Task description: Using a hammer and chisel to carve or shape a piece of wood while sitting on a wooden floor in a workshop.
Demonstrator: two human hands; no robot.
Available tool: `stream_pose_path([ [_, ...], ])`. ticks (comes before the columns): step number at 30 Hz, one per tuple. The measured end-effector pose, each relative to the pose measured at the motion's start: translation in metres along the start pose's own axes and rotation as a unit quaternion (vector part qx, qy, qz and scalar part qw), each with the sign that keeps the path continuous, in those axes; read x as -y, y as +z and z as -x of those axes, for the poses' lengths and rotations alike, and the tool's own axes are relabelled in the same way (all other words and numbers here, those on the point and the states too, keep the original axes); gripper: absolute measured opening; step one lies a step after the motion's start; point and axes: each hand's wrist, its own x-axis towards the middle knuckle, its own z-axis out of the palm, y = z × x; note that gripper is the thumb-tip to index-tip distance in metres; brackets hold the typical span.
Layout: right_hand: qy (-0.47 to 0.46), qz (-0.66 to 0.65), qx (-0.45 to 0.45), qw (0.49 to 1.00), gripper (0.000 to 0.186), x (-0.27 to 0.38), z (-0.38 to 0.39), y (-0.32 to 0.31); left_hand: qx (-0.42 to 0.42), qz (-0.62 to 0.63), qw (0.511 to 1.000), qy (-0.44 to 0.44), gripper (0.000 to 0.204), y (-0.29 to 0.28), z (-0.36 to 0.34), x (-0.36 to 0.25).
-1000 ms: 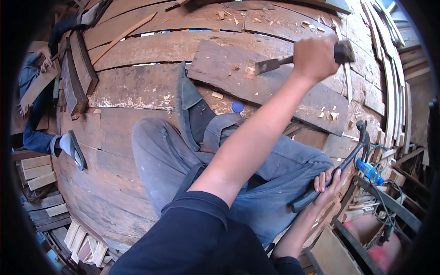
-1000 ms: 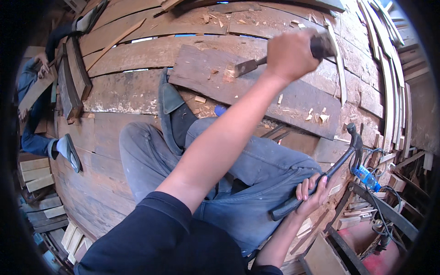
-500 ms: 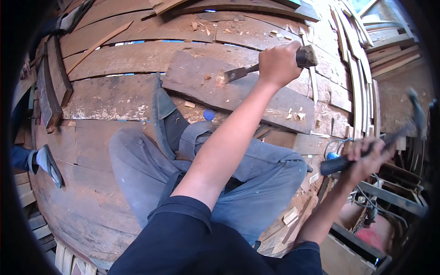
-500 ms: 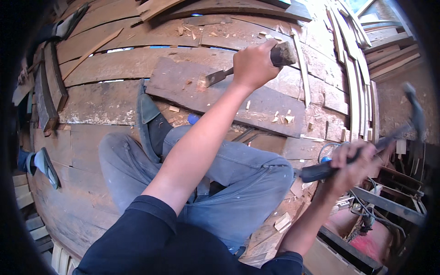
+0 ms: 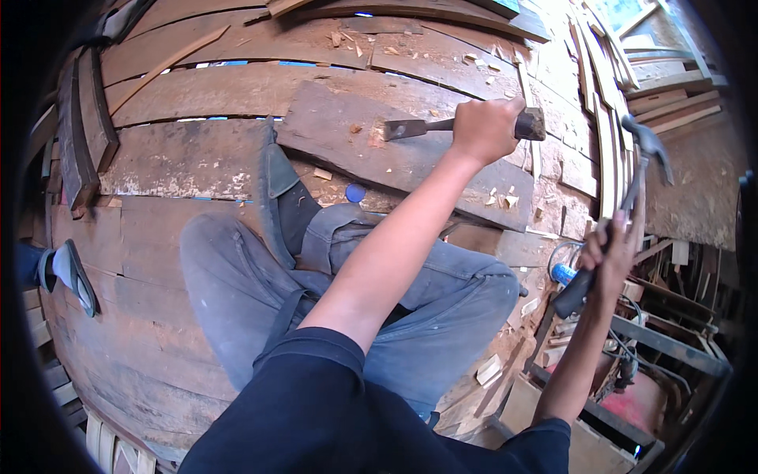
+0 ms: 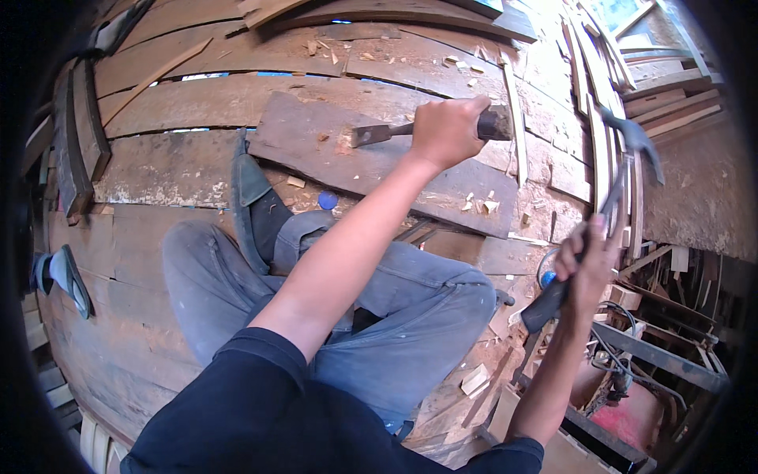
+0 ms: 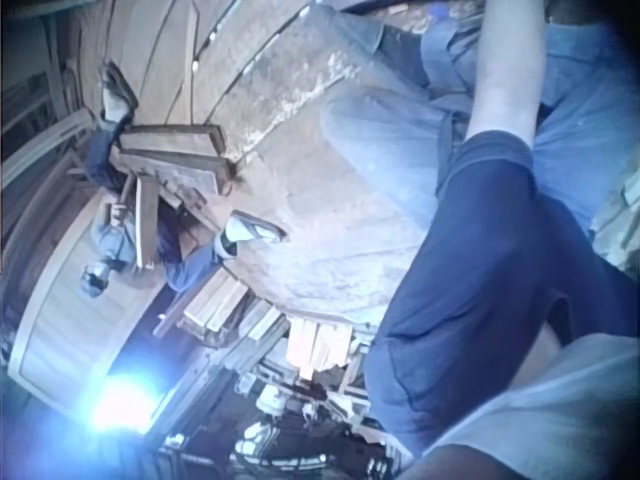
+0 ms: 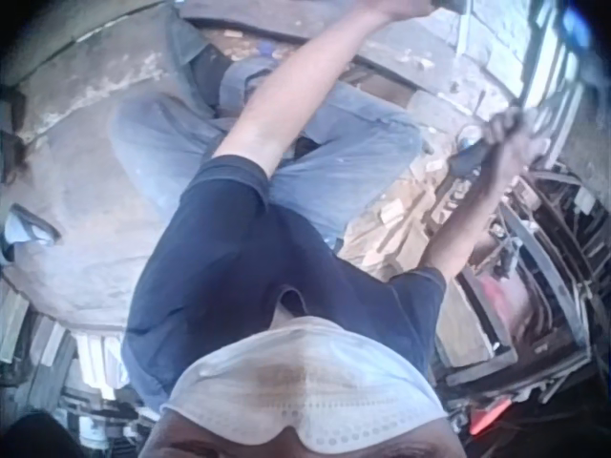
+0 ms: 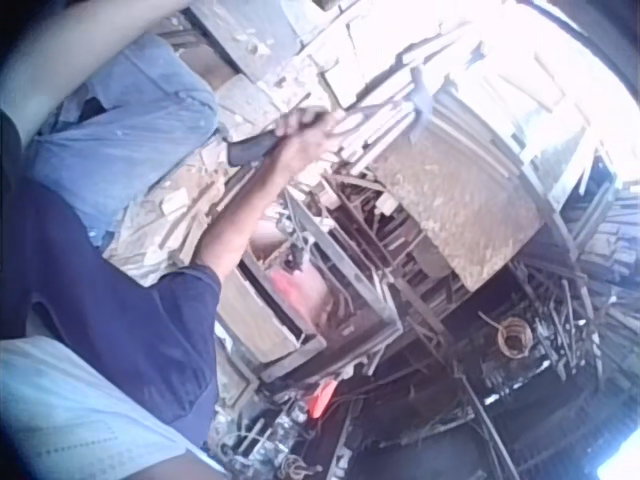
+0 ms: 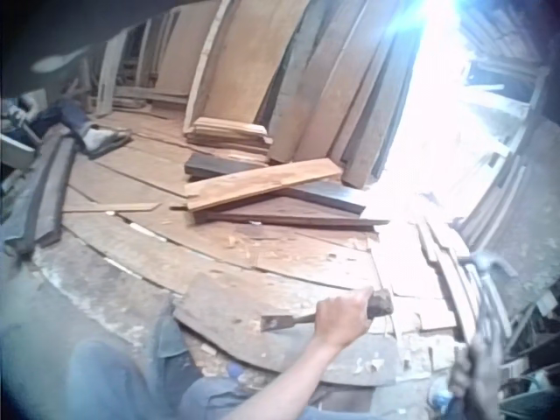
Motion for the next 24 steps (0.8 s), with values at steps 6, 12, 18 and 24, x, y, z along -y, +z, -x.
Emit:
stream_pose_path([
  [6, 0.084, 0.019, 0.131, 0.988, 0.058, -0.020, 0.005, -0.004, 0.022, -0.007, 1.000, -0.004, 0.027, 0.007, 0.000, 0.002],
  [12, 0.027, -0.019, -0.018, 0.999, 0.059, -0.030, -0.014, -0.014, 0.023, -0.021, 1.000, -0.004, 0.026, 0.015, -0.002, 0.005],
  [18, 0.139, 0.040, 0.150, 0.978, 0.060, -0.048, -0.014, -0.022, 0.003, -0.028, 1.000, 0.004, 0.021, 0.024, 0.002, 0.005],
  [24, 0.064, -0.050, -0.025, 0.996, 0.045, -0.055, -0.037, -0.034, 0.010, -0.040, 0.999, 0.008, 0.020, 0.030, 0.000, 0.008],
])
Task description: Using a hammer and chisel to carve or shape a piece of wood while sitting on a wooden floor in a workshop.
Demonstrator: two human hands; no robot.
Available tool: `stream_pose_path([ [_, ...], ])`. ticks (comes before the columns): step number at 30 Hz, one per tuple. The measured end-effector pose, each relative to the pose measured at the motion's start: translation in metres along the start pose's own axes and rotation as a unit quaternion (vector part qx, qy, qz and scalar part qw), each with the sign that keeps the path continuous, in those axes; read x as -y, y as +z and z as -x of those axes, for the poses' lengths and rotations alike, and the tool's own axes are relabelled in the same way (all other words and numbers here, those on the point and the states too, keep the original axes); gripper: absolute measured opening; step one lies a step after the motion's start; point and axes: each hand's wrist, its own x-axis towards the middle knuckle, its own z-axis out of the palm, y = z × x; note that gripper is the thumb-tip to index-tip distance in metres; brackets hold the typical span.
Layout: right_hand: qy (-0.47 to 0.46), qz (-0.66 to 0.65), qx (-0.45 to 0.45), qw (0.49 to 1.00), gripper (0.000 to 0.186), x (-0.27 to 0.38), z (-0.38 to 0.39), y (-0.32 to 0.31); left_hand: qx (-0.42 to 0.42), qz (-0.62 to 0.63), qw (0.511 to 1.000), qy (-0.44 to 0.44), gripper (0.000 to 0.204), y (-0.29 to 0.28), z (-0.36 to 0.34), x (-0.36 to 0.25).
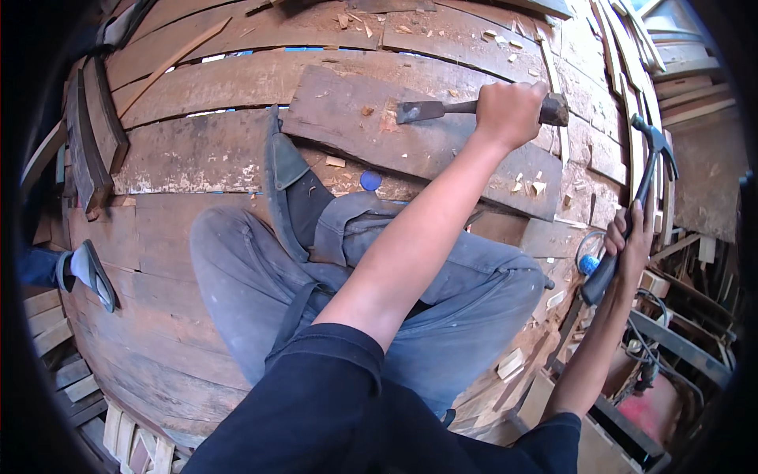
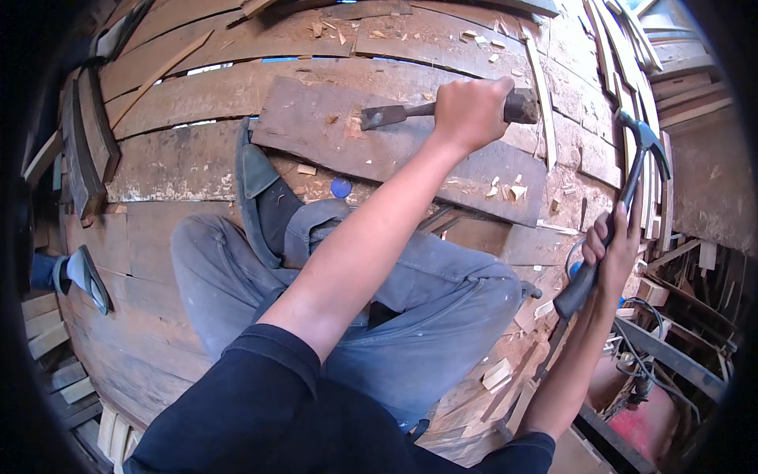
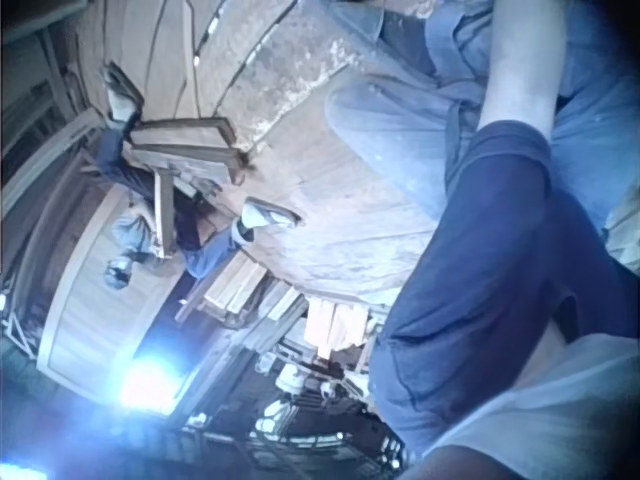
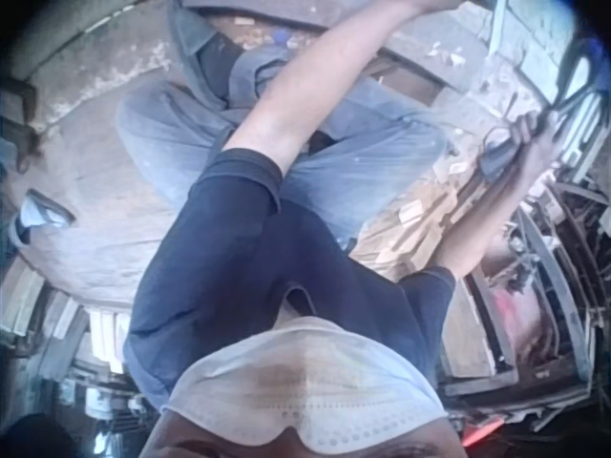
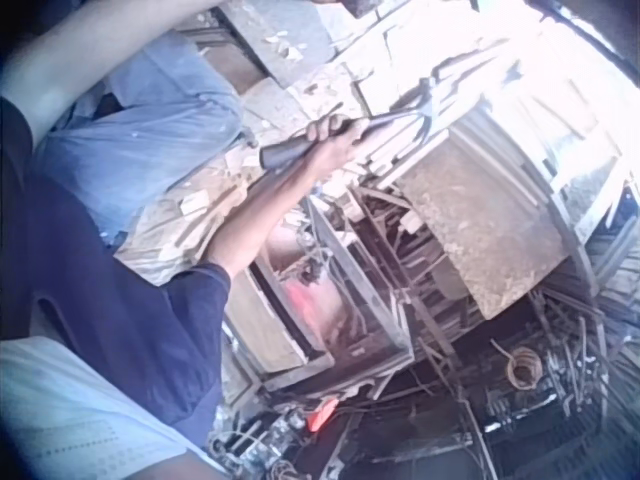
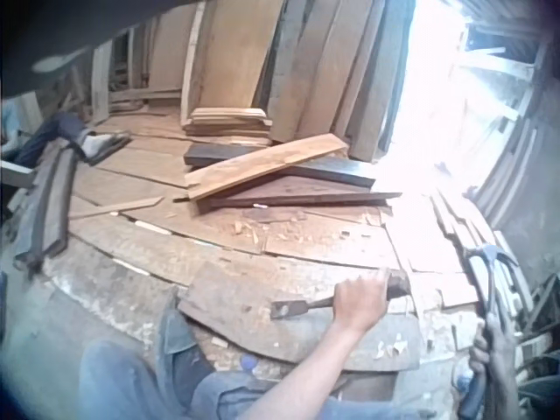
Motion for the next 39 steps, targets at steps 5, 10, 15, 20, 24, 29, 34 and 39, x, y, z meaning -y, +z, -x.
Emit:
stream_pose_path([
  [5, 0.084, 0.251, 0.273, 0.925, 0.057, -0.025, 0.011, 0.016, 0.012, 0.001, 1.000, 0.016, 0.023, 0.000, 0.004, 0.000],
  [10, 0.052, 0.190, 0.232, 0.953, 0.057, -0.042, 0.025, 0.033, 0.062, -0.033, 0.997, 0.027, 0.028, -0.011, 0.007, 0.000],
  [15, 0.017, -0.007, -0.017, 1.000, 0.056, -0.024, 0.027, 0.017, 0.071, 0.001, 0.997, 0.037, 0.034, -0.021, 0.004, 0.001],
  [20, -0.087, -0.048, -0.039, 0.994, 0.054, 0.007, 0.029, -0.009, 0.089, -0.013, 0.996, 0.030, 0.040, -0.025, 0.006, -0.003],
  [24, -0.143, -0.067, -0.024, 0.987, 0.057, 0.003, 0.043, -0.006, 0.111, -0.001, 0.994, 0.024, 0.048, -0.035, 0.003, -0.003],
  [29, -0.059, -0.109, -0.019, 0.992, 0.061, -0.031, 0.079, 0.017, 0.106, -0.004, 0.992, 0.061, 0.044, -0.048, 0.000, -0.001],
  [34, -0.031, -0.035, 0.000, 0.999, 0.060, -0.019, 0.076, 0.016, 0.101, 0.015, 0.993, 0.068, 0.033, -0.045, -0.003, 0.002],
  [39, -0.183, -0.117, -0.060, 0.974, 0.057, 0.010, 0.048, 0.009, 0.122, -0.004, 0.991, 0.047, 0.037, -0.037, -0.003, 0.002],
])
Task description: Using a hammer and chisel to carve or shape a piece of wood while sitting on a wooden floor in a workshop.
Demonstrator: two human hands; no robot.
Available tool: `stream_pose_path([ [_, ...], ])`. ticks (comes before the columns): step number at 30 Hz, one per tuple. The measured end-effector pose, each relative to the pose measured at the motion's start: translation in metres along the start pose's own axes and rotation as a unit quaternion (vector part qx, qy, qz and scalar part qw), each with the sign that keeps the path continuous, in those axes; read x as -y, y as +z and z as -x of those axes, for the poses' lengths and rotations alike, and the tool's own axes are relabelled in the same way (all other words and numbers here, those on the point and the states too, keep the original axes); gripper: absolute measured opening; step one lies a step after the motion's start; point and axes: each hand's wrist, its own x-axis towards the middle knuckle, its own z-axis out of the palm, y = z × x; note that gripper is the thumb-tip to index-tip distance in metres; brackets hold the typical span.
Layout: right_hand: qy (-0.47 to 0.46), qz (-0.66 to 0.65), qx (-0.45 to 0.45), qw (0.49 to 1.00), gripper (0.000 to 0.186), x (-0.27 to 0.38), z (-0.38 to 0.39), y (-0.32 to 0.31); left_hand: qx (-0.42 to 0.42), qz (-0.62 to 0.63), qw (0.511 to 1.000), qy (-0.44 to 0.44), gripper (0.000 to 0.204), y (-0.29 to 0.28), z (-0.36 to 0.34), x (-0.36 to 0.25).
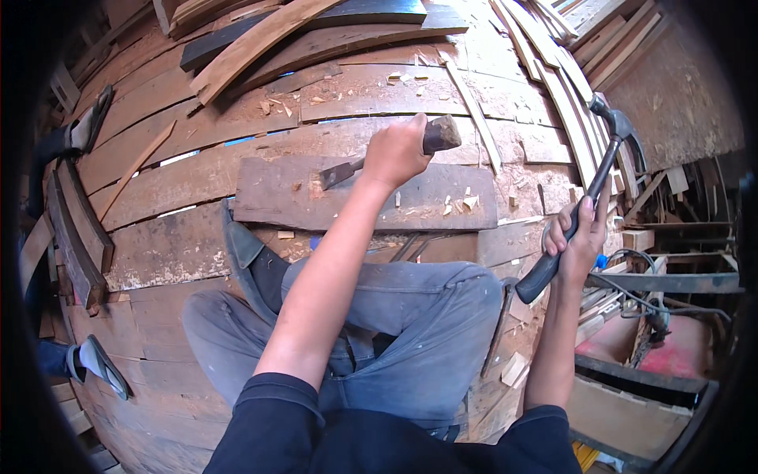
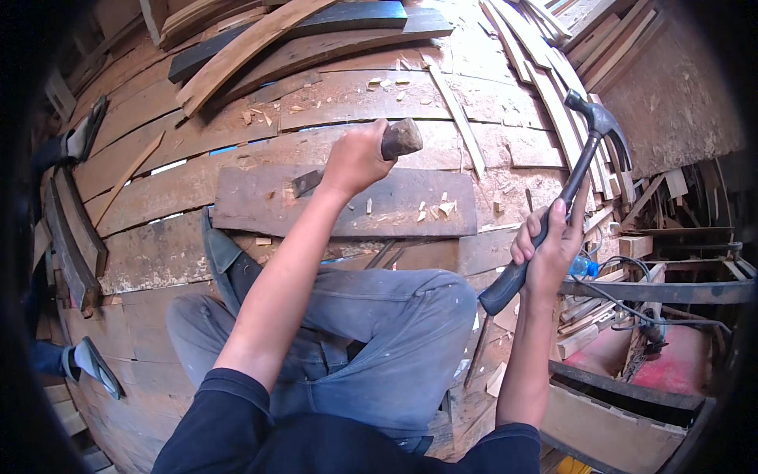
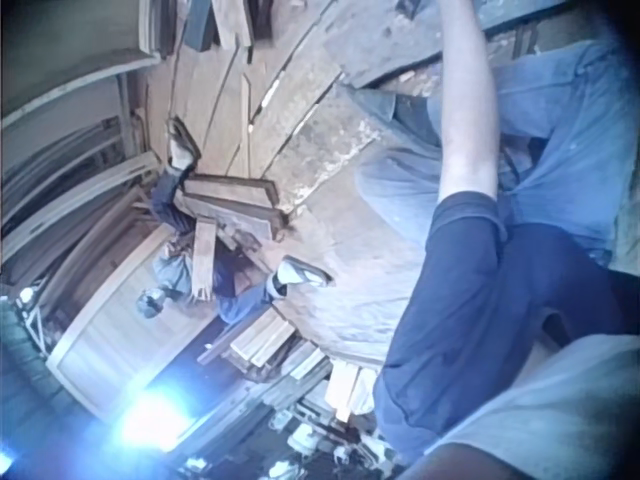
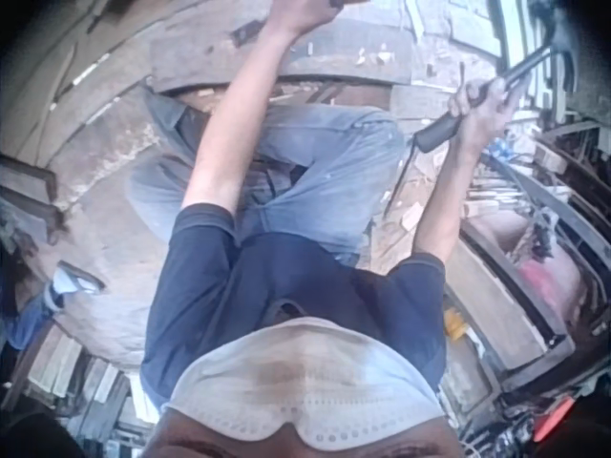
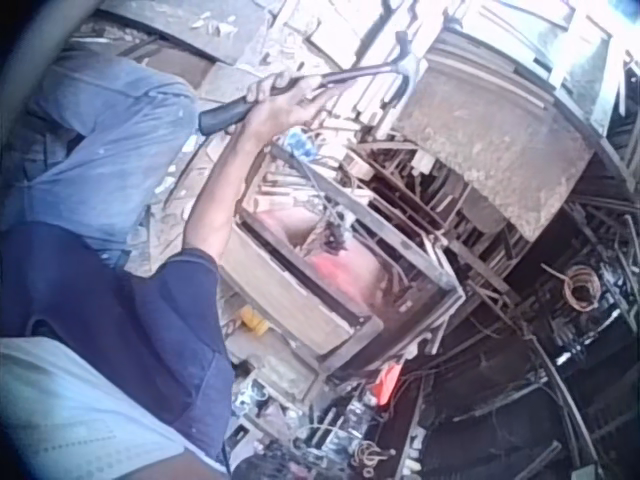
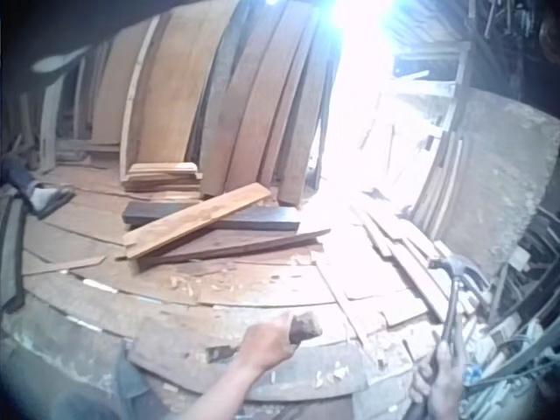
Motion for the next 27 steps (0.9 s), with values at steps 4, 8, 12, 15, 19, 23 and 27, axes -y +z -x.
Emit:
stream_pose_path([
  [4, 0.166, 0.245, 0.235, 0.926, 0.058, 0.005, 0.006, -0.001, 0.004, -0.007, 1.000, 0.005, 0.036, 0.006, 0.001, -0.001],
  [8, 0.174, 0.213, 0.221, 0.936, 0.059, 0.026, 0.002, -0.010, -0.013, 0.001, 1.000, 0.026, 0.030, 0.009, 0.003, 0.001],
  [12, 0.056, 0.070, 0.001, 0.996, 0.059, 0.035, -0.010, 0.000, -0.001, 0.003, 1.000, 0.013, 0.034, 0.009, 0.004, 0.004],
  [15, 0.122, 0.139, -0.052, 0.981, 0.058, 0.023, 0.005, 0.018, 0.003, -0.008, 1.000, 0.016, 0.033, 0.009, 0.003, 0.002],
  [19, 0.282, 0.178, 0.215, 0.918, 0.063, 0.026, 0.035, 0.007, 0.015, -0.001, 0.999, 0.032, 0.034, 0.009, 0.005, 0.000],
  [23, 0.204, 0.172, 0.136, 0.954, 0.059, 0.039, 0.037, -0.020, 0.009, -0.023, 0.999, 0.046, 0.028, 0.008, 0.011, 0.001],
  [27, 0.094, 0.065, 0.025, 0.993, 0.058, 0.019, 0.028, -0.009, -0.006, -0.014, 0.999, 0.052, 0.028, 0.010, 0.011, 0.002],
])
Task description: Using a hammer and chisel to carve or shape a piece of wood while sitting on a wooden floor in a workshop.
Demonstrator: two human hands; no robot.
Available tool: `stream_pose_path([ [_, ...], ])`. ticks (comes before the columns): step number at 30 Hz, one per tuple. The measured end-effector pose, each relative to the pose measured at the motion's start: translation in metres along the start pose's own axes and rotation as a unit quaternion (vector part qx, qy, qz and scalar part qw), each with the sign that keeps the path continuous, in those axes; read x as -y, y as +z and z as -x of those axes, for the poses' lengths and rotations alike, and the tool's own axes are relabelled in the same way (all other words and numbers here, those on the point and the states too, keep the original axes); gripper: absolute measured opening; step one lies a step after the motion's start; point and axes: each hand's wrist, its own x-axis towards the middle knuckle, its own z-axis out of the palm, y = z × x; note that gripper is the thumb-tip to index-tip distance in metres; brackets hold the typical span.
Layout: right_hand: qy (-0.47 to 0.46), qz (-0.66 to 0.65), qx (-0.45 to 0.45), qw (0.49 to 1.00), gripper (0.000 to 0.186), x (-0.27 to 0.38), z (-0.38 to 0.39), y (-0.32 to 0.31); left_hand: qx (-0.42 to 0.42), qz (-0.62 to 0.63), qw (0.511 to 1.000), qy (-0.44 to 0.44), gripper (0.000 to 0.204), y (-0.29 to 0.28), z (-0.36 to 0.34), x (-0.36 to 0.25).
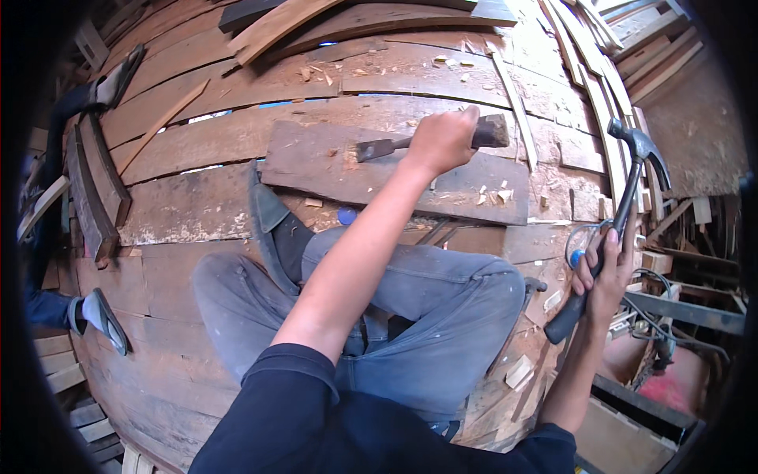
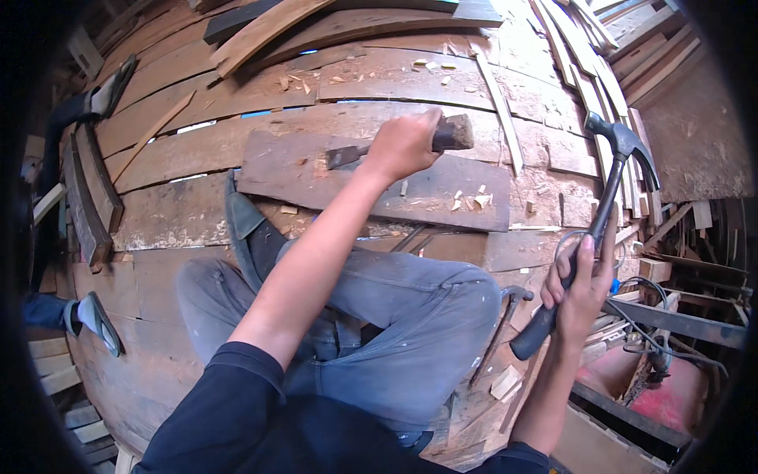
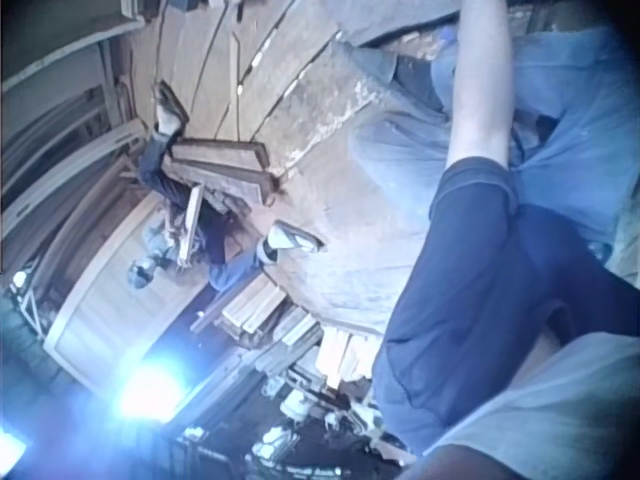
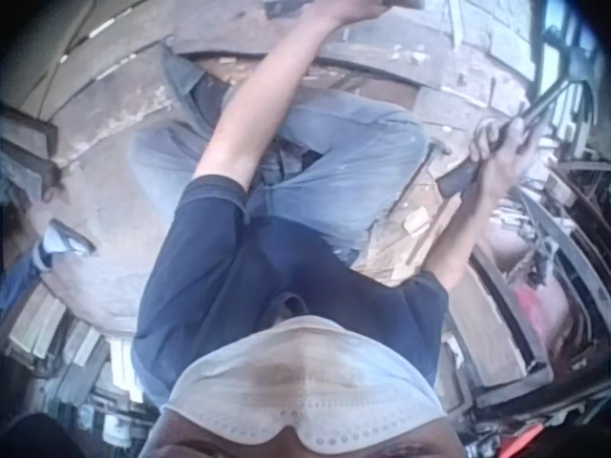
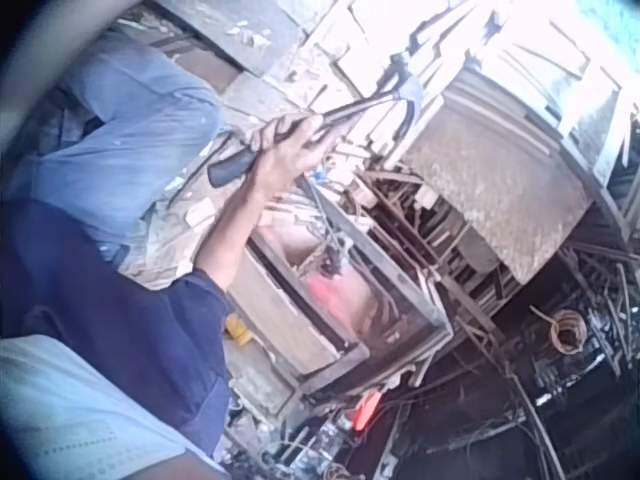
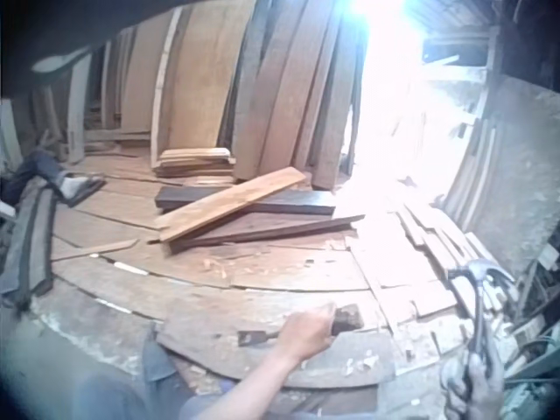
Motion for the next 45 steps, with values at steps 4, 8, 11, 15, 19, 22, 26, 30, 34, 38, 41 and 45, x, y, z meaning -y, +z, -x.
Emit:
stream_pose_path([
  [4, 0.154, 0.051, 0.170, 0.972, 0.061, -0.016, -0.010, 0.018, 0.005, -0.002, 1.000, -0.006, 0.029, 0.003, 0.000, 0.000],
  [8, 0.090, 0.063, 0.166, 0.980, 0.058, -0.005, -0.029, 0.003, 0.026, -0.010, 1.000, -0.007, 0.035, 0.003, 0.001, 0.001],
  [11, 0.021, 0.047, 0.022, 0.998, 0.058, -0.007, -0.042, -0.002, 0.033, -0.008, 0.999, -0.018, 0.036, 0.006, 0.000, 0.002],
  [15, -0.004, 0.023, -0.033, 0.999, 0.060, -0.027, -0.026, 0.013, 0.023, -0.003, 1.000, -0.013, 0.040, 0.008, 0.000, 0.003],
  [19, 0.204, 0.074, 0.183, 0.959, 0.061, -0.027, 0.013, 0.007, 0.043, -0.011, 0.999, 0.001, 0.047, 0.008, 0.003, 0.004],
  [22, 0.092, 0.101, 0.078, 0.988, 0.058, -0.014, 0.014, -0.005, 0.072, -0.021, 0.997, -0.003, 0.049, 0.008, 0.004, 0.004],
  [26, -0.082, -0.036, -0.095, 0.991, 0.056, -0.017, 0.008, 0.007, 0.062, -0.019, 0.998, -0.004, 0.048, 0.010, 0.003, 0.004],
  [30, 0.040, 0.050, -0.036, 0.997, 0.059, -0.034, 0.024, 0.034, 0.048, -0.011, 0.999, 0.014, 0.045, 0.011, 0.004, 0.006],
  [34, 0.174, -0.017, 0.134, 0.975, 0.061, -0.036, 0.043, 0.033, 0.054, -0.014, 0.998, 0.026, 0.042, 0.009, 0.009, 0.006],
  [38, 0.155, -0.113, 0.059, 0.980, 0.060, -0.061, 0.062, 0.030, 0.070, -0.014, 0.997, 0.036, 0.037, 0.014, 0.008, 0.007],
  [41, 0.132, -0.143, -0.023, 0.981, 0.060, -0.096, 0.078, 0.034, 0.086, -0.011, 0.996, 0.033, 0.031, 0.023, 0.004, 0.009],
  [45, 0.139, -0.191, -0.092, 0.967, 0.058, -0.122, 0.083, 0.023, 0.087, -0.011, 0.996, -0.008, 0.020, 0.030, -0.004, 0.010],
])
